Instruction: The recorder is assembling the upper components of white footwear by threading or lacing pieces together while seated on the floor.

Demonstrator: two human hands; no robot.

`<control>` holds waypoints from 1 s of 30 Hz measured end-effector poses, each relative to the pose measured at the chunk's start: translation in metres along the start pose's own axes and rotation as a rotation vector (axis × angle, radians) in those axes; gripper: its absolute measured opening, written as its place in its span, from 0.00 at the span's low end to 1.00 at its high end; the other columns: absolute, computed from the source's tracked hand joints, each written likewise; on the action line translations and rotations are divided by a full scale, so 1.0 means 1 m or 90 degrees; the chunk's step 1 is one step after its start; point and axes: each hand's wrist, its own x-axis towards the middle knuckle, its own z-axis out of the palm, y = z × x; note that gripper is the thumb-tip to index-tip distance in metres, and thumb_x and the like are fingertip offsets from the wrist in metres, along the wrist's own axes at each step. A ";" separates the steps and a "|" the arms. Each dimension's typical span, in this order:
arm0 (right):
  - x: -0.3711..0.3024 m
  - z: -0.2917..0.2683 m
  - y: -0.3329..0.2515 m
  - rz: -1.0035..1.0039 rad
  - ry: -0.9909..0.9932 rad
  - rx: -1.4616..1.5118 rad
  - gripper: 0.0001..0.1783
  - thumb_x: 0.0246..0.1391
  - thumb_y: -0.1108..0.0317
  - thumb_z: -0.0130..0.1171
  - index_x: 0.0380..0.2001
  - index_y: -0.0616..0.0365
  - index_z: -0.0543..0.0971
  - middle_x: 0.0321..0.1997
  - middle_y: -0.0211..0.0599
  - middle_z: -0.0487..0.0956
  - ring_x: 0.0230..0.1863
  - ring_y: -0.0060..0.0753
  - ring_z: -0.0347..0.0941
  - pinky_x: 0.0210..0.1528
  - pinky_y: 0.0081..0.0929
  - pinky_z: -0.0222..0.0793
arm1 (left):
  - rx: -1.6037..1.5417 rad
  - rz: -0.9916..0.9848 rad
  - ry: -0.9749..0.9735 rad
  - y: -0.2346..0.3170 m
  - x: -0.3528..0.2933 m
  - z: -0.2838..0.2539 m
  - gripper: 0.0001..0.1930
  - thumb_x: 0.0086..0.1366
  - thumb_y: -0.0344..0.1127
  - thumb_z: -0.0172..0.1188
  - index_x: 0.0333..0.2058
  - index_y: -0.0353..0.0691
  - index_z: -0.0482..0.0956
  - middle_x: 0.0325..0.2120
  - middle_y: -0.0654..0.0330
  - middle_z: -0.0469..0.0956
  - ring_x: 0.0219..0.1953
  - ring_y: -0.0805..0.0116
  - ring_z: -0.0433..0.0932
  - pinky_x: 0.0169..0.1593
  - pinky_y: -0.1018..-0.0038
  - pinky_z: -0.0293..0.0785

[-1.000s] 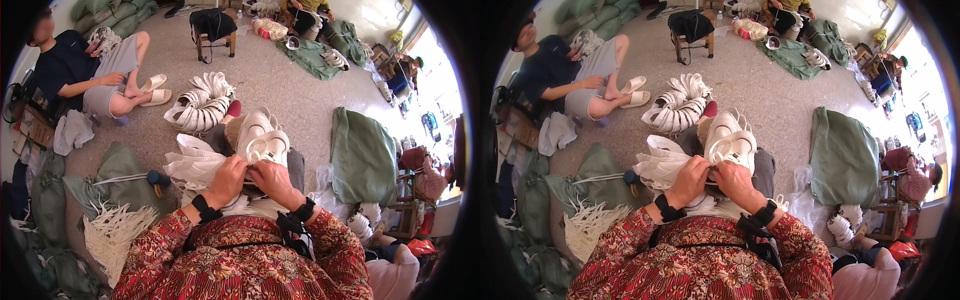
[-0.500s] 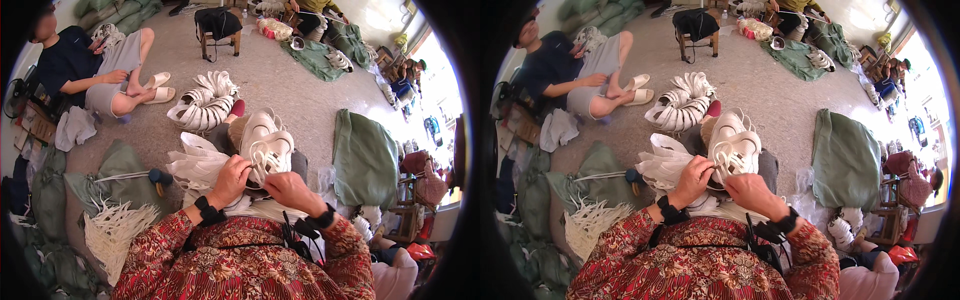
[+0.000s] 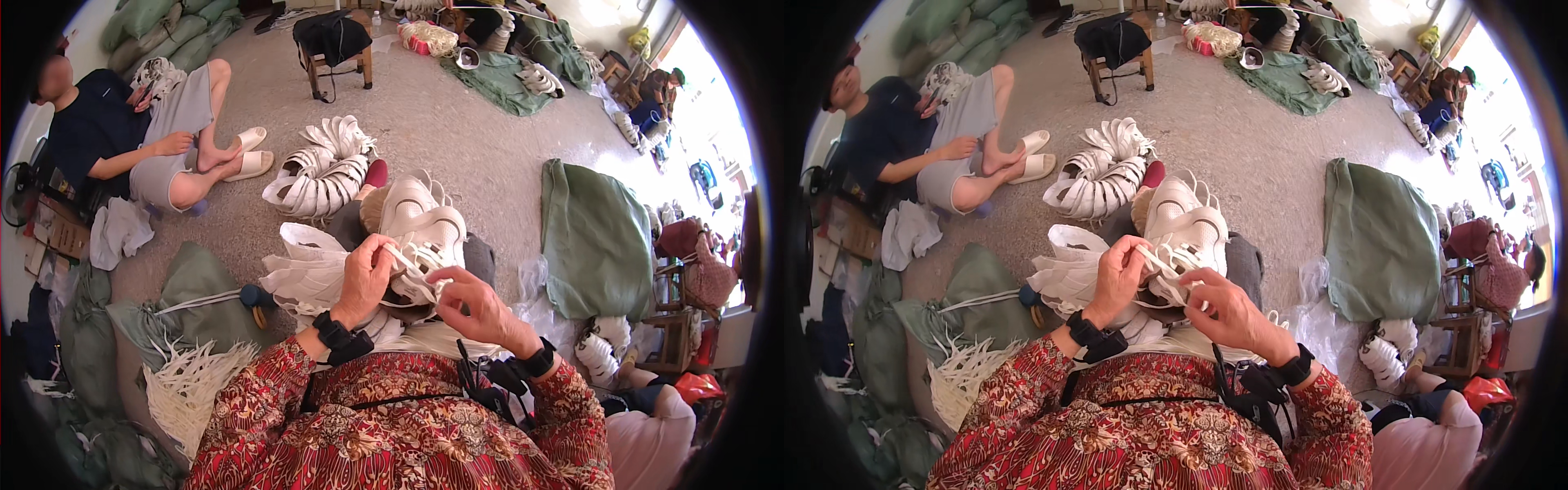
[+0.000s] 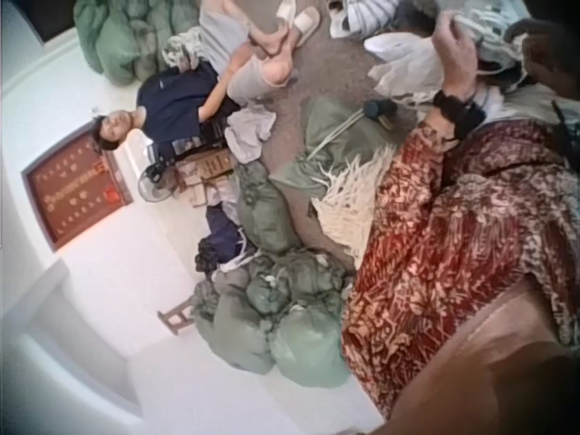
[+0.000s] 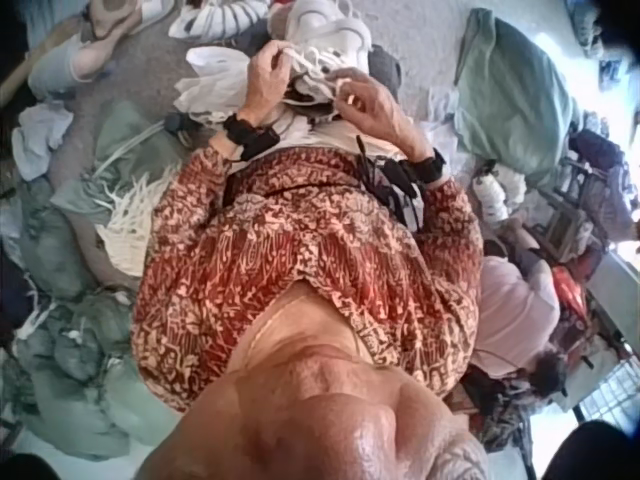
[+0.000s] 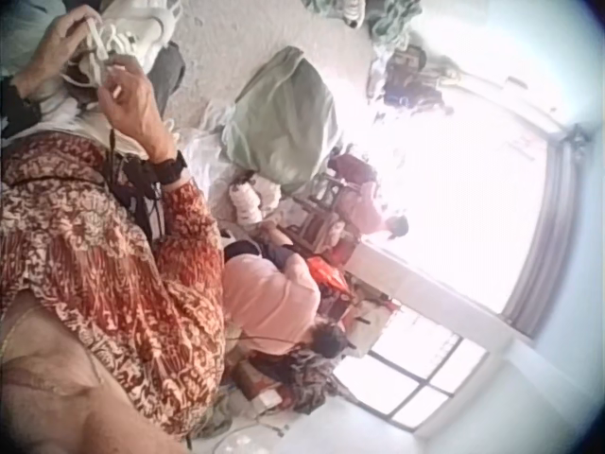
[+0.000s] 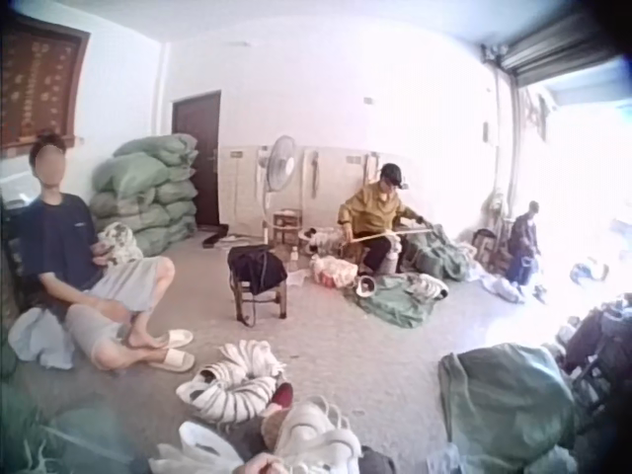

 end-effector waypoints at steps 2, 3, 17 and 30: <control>0.007 0.002 0.002 -0.041 -0.036 0.142 0.07 0.56 0.72 0.58 0.29 0.66 0.78 0.53 0.42 0.77 0.32 0.27 0.74 0.35 0.25 0.70 | 0.010 -0.004 -0.016 -0.011 -0.002 -0.002 0.07 0.72 0.31 0.52 0.39 0.33 0.77 0.25 0.61 0.77 0.27 0.77 0.74 0.32 0.76 0.72; 0.009 0.008 0.006 -0.039 -0.054 0.263 0.08 0.57 0.71 0.59 0.30 0.65 0.79 0.47 0.37 0.80 0.31 0.22 0.72 0.35 0.21 0.68 | -0.002 0.004 -0.035 -0.012 -0.002 -0.002 0.09 0.73 0.32 0.51 0.39 0.34 0.77 0.27 0.64 0.77 0.28 0.80 0.73 0.33 0.80 0.71; -0.051 -0.029 0.035 0.293 -0.210 0.174 0.11 0.63 0.65 0.57 0.35 0.62 0.83 0.33 0.28 0.82 0.33 0.18 0.76 0.39 0.21 0.72 | 0.114 0.092 -0.060 -0.007 -0.014 -0.001 0.08 0.68 0.26 0.56 0.38 0.29 0.82 0.34 0.56 0.77 0.37 0.65 0.77 0.42 0.73 0.75; -0.020 0.019 0.095 0.246 0.219 0.286 0.28 0.62 0.69 0.60 0.62 0.68 0.65 0.56 0.43 0.74 0.46 0.29 0.77 0.47 0.25 0.75 | 0.232 0.173 -0.085 0.009 -0.006 -0.022 0.12 0.63 0.26 0.62 0.45 0.32 0.78 0.37 0.51 0.76 0.36 0.52 0.77 0.41 0.65 0.74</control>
